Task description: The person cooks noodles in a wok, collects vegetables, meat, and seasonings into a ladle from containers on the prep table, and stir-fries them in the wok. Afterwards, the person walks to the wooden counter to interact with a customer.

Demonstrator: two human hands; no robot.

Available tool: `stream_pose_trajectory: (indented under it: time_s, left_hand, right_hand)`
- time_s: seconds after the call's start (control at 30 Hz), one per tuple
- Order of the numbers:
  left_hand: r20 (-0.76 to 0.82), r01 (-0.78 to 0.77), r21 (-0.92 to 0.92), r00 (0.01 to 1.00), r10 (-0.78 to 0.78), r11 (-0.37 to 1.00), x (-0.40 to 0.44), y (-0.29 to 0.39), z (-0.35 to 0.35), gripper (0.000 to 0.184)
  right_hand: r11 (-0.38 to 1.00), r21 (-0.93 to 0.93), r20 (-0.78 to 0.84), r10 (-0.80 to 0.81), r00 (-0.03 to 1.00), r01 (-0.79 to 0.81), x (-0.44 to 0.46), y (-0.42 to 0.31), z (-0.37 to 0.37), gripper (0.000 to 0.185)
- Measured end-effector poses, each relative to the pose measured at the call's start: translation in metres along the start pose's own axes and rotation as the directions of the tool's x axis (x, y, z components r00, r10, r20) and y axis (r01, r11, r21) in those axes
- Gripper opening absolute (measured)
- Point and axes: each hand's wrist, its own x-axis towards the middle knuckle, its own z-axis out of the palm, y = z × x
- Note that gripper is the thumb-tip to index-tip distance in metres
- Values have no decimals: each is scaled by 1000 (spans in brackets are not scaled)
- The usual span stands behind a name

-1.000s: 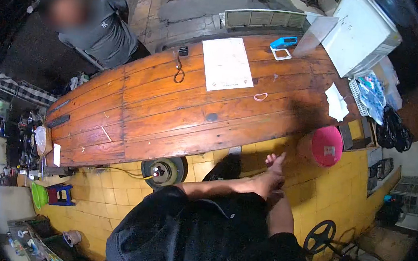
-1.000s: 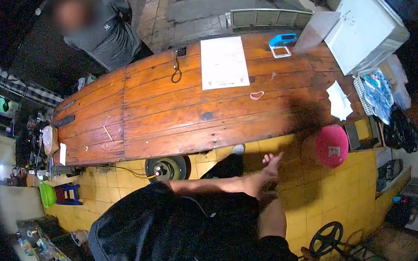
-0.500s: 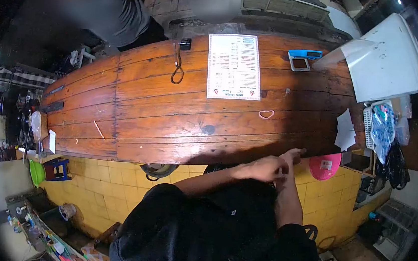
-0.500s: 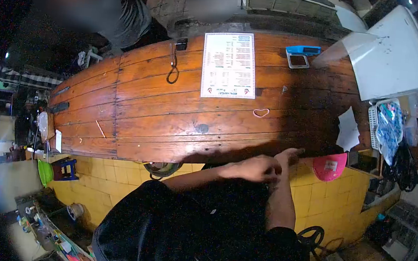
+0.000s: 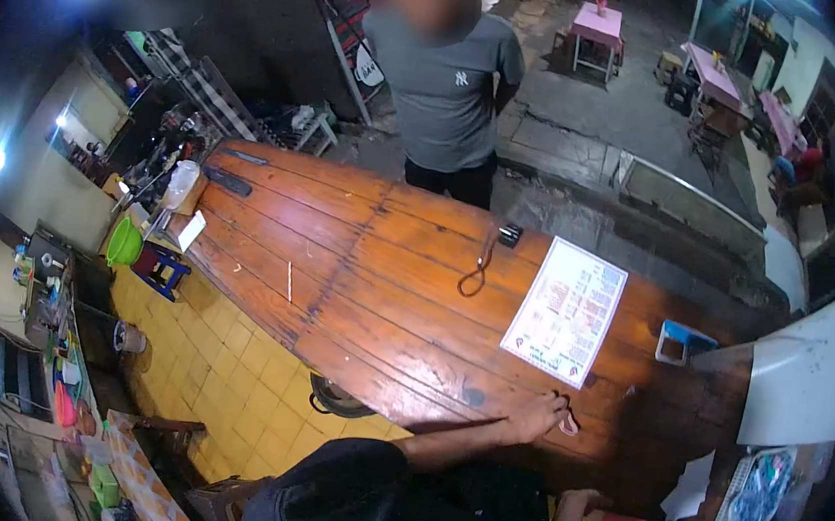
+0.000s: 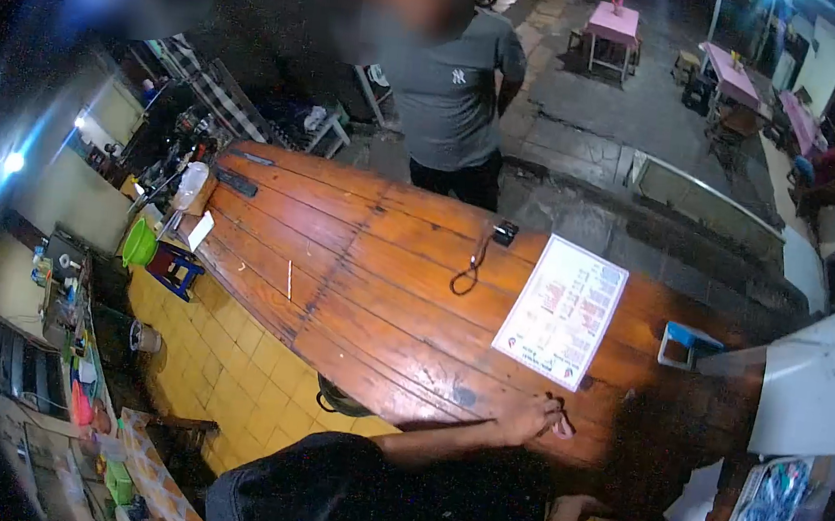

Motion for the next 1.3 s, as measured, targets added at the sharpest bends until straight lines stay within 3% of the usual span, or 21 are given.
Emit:
stream_pose_trajectory:
  time_s: [0.2,0.27,0.37,0.5,0.57,0.7,0.77,0.9,0.97,1.0,1.17,1.3]
  left_hand:
    - [-99,-10,-60,995,4,998,3,8,-4,20]
    - [-76,-58,23,995,60,998,6,8,-5,21]
    - [7,1,-7,1000,-1,1000,9,6,-7,23]
    - [56,-33,-30,998,35,999,7,9,-20,33]
    - [-53,-92,-86,995,88,992,2,1,-10,34]
    - [-120,-55,-188,992,33,981,-8,-3,-7,32]
    - [-111,6,-159,994,-23,987,-16,-1,-14,31]
    - [-53,49,-150,997,-58,987,-31,-10,2,29]
    - [-206,-54,-249,978,2,967,-35,-13,5,24]
    - [-210,-56,-244,978,3,968,-37,-11,3,24]
    - [-233,84,-481,947,-220,873,-51,18,-35,17]
    - [-234,150,-459,930,-282,876,-71,39,-51,16]
  right_hand:
    - [998,33,-16,45,999,-45,19,2,1,83]
    - [997,45,-11,59,998,-58,21,2,2,84]
    - [996,50,-26,69,997,-68,15,-1,-2,84]
    - [995,57,-8,86,996,-85,5,-6,-3,85]
    - [994,69,-5,87,996,-86,4,-6,-4,86]
    - [994,89,19,65,998,-66,2,-3,-6,86]
    - [994,32,-24,108,994,-108,-16,-9,-10,59]
    - [967,232,17,108,994,-109,-38,-10,-17,55]
    - [971,217,39,93,995,-100,-34,-8,-19,56]
    - [972,214,49,88,995,-97,-32,-7,-19,56]
    - [981,179,110,54,992,-73,-16,-1,-25,59]
    - [986,165,174,11,985,-40,-4,3,-29,61]
